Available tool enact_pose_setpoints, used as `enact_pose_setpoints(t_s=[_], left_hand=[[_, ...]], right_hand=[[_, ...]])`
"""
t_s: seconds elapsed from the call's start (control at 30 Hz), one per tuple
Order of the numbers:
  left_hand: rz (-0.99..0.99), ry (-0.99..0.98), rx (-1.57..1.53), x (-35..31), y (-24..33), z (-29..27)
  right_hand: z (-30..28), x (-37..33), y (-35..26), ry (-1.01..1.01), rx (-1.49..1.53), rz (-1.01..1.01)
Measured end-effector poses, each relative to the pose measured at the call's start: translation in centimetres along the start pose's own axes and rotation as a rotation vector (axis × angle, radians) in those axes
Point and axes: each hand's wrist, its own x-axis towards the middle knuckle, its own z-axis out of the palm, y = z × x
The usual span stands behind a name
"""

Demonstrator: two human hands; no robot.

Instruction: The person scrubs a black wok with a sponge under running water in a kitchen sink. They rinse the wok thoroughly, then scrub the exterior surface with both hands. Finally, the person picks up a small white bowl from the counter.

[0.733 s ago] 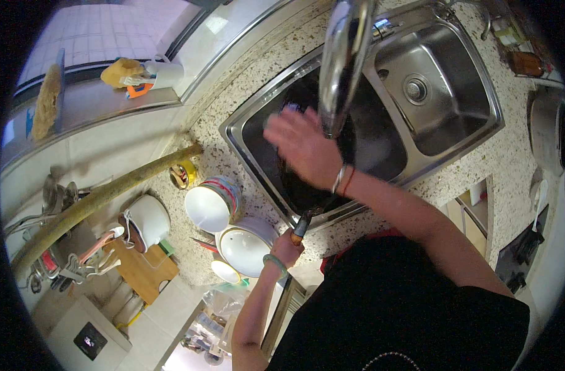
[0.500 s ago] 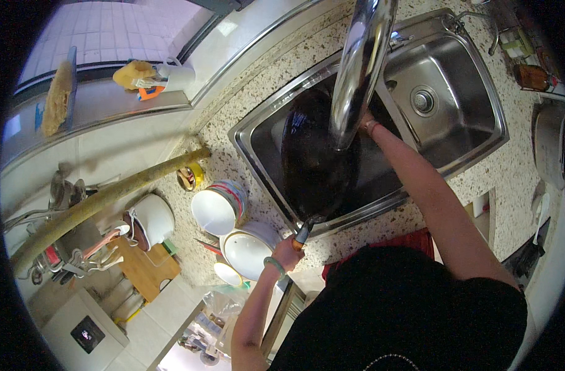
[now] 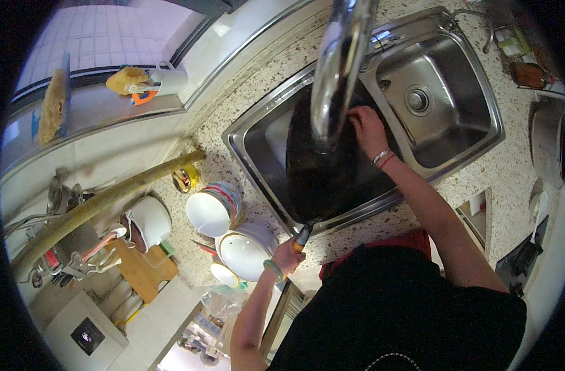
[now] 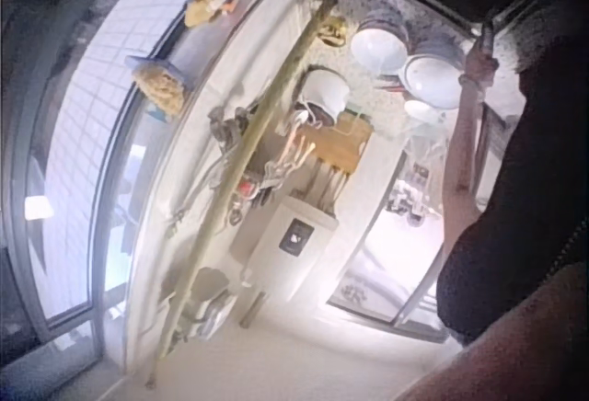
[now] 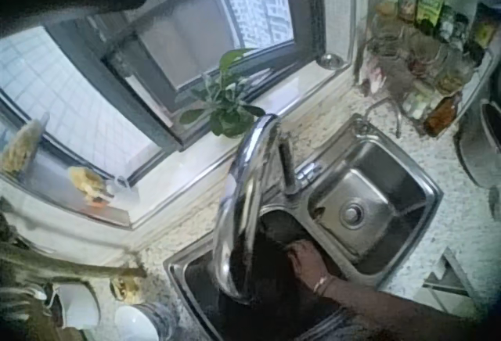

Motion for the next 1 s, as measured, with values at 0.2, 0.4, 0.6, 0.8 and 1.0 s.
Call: enact_pose_setpoints(t_s=[0.2,0.4,0.6,0.8,1.0], left_hand=[[0.077,-0.119,-0.047,0.8,0.6,-1.2],[-0.021,-0.054,0.076,0.7,0.6,-2.1],[0.003,-0.138,0.038,1.2,0.1,-3.2],[-0.033,-0.108,0.013,1.0,-0.7,-2.6],[-0.035,-0.076,0.038,1.4,-0.8,-2.9]], right_hand=[[-7.3,-2.0,-12.3,0.091,0.391,-0.275],[-0.9,-2.8,-11.9,-0.019,0.001,-0.429],[3.4,2.9,-1.3,0.01,0.385,0.219],[0.3,-4.9,-9.8,0.151,0.29,-0.07],[-1.7,-3.4,-12.9,-0.123,0.189,-0.35]])
